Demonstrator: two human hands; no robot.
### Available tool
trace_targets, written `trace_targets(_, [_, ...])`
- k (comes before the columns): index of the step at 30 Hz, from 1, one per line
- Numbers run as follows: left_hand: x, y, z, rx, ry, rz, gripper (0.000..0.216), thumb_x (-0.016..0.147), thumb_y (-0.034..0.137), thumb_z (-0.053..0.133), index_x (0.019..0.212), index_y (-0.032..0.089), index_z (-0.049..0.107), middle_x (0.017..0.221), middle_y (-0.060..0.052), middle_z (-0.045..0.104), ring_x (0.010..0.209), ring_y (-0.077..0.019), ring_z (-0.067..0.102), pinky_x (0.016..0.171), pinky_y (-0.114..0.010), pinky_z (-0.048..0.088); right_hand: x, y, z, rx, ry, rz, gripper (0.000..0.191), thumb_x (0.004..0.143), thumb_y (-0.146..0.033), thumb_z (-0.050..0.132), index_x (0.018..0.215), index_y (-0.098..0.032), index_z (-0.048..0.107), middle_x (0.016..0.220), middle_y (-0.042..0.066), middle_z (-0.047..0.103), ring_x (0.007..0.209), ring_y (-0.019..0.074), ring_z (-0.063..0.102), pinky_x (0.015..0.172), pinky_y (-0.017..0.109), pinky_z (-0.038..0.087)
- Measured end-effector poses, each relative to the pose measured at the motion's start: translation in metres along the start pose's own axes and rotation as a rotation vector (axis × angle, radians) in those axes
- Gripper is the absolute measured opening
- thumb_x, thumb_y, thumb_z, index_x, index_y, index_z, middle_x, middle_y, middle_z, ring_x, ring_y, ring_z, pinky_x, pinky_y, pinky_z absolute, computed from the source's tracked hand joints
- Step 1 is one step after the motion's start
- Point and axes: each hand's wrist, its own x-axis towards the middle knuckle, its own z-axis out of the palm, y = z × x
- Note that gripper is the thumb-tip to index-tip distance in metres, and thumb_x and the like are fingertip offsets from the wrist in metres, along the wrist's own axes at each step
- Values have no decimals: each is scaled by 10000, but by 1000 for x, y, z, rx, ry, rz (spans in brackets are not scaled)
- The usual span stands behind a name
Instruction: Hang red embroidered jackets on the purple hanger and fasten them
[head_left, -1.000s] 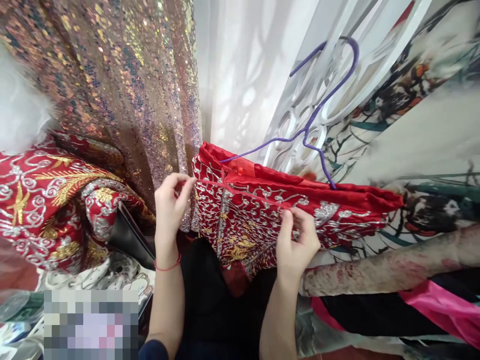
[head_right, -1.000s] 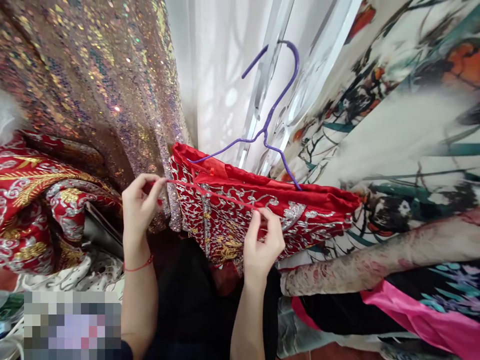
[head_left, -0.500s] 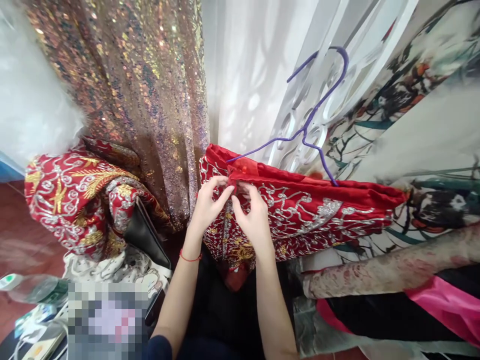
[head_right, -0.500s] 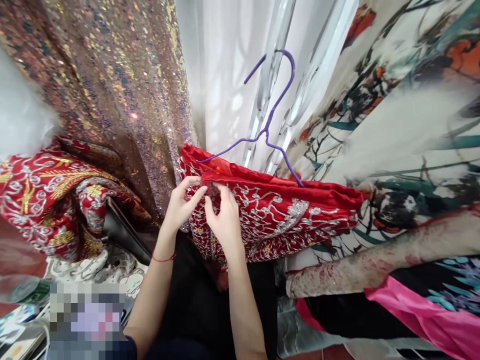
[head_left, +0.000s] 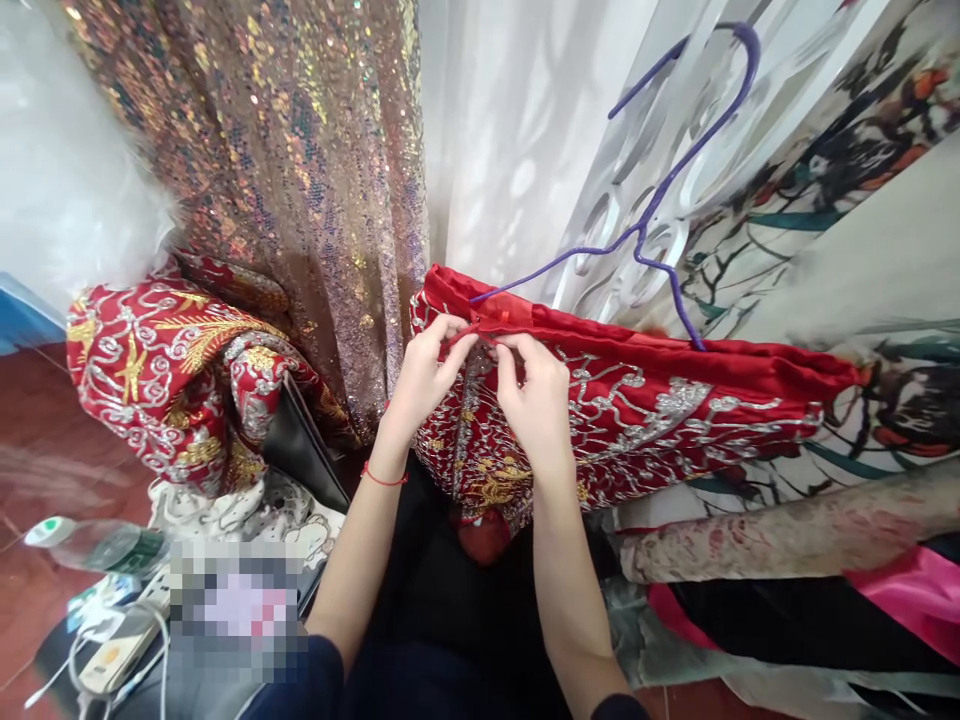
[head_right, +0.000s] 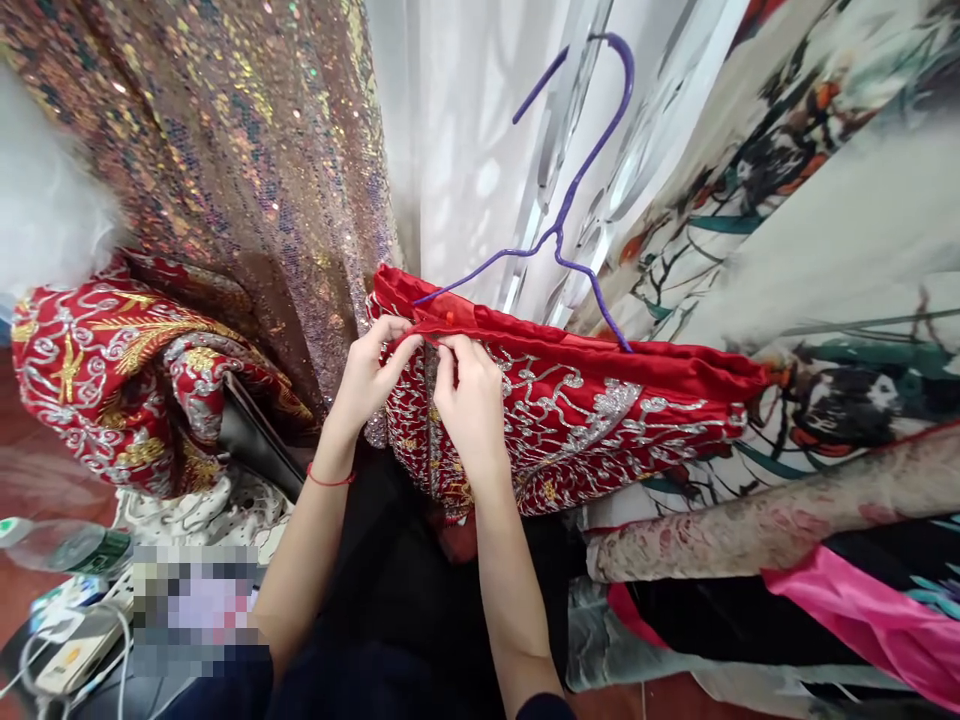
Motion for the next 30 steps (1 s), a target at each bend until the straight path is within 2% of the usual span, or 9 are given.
trace_targets(4, [1, 3, -3, 17, 64, -26, 167, 984, 346, 546, 943, 186, 574, 760, 26, 591, 598, -84, 466, 612, -217, 383, 1, -1, -2, 5, 48, -16, 197, 989, -258, 435, 906, -215, 608, 897, 60, 702, 837, 191, 654, 825, 323, 508])
trace_targets(7, [0, 9, -8, -31, -21, -23, 209, 977, 385, 556, 942, 181, 585, 758, 27, 571, 564, -77, 408, 565, -218, 354, 0, 1, 5, 41, 28, 4, 189, 981, -247, 424, 922, -212, 600, 896, 57, 689, 826, 184, 647, 808, 314, 503])
trace_targets(11, [1, 8, -16, -27, -116, 48, 231, 1004, 354, 502, 929, 170, 619, 803, -11, 625, 654, -101, 500, 621, -227, 406, -6, 3, 15, 82, 24, 118, 202, 975, -326, 481, 934, -202, 634, 743, 4, 617, 691, 156, 571, 738, 288, 475])
trace_targets(14, [10, 1, -21, 20, -29, 39, 226, 1007, 315, 495, 913, 167, 638, 839, -32, 665, 715, -117, 550, 695, -244, 441, -7, 5, 13, 137, 19, 176, 285, 974, -424, 528, 903, -196, 683, 650, -27, 555, 618, 132, 498, 682, 266, 442])
trace_targets(18, [26, -7, -22, 82, 154, -14, 225, 987, 306, 522, 856, 170, 643, 805, -28, 664, 721, -126, 563, 707, -254, 448, 1, 9, 2, 96, 161, 138, 312, 984, -410, 516, 876, -192, 710, 763, 14, 652, 659, 136, 537, 681, 263, 441])
trace_targets(21, [30, -12, -22, 56, 198, -46, 208, 959, 301, 550, 831, 176, 656, 784, -23, 657, 701, -126, 556, 682, -257, 444, 6, 11, -3, 66, 195, 101, 295, 975, -379, 528, 867, -184, 722, 833, 34, 697, 673, 137, 561, 682, 263, 440])
trace_targets(24, [23, -19, -28, -105, 208, -55, 145, 922, 263, 558, 909, 207, 691, 782, -8, 644, 658, -118, 525, 653, -261, 436, 9, 13, -7, 24, 197, 146, 332, 983, -376, 507, 839, -176, 729, 679, 3, 639, 569, 120, 488, 633, 261, 406])
trace_targets(27, [12, -25, -40, -77, 96, 0, 199, 870, 202, 554, 776, 226, 728, 728, -4, 612, 688, -135, 518, 700, -289, 436, 13, 17, -17, -48, 94, 163, 296, 954, -353, 556, 818, -173, 748, 600, -13, 596, 539, 115, 465, 632, 265, 391])
trace_targets(30, [6, -24, -44, 203, 170, -6, 181, 825, 197, 634, 706, 241, 763, 634, 12, 526, 678, -138, 463, 709, -302, 398, 17, 21, -28, -42, -261, 129, 150, 870, -260, 648, 855, -199, 784, 662, -11, 664, 578, 121, 528, 645, 264, 402])
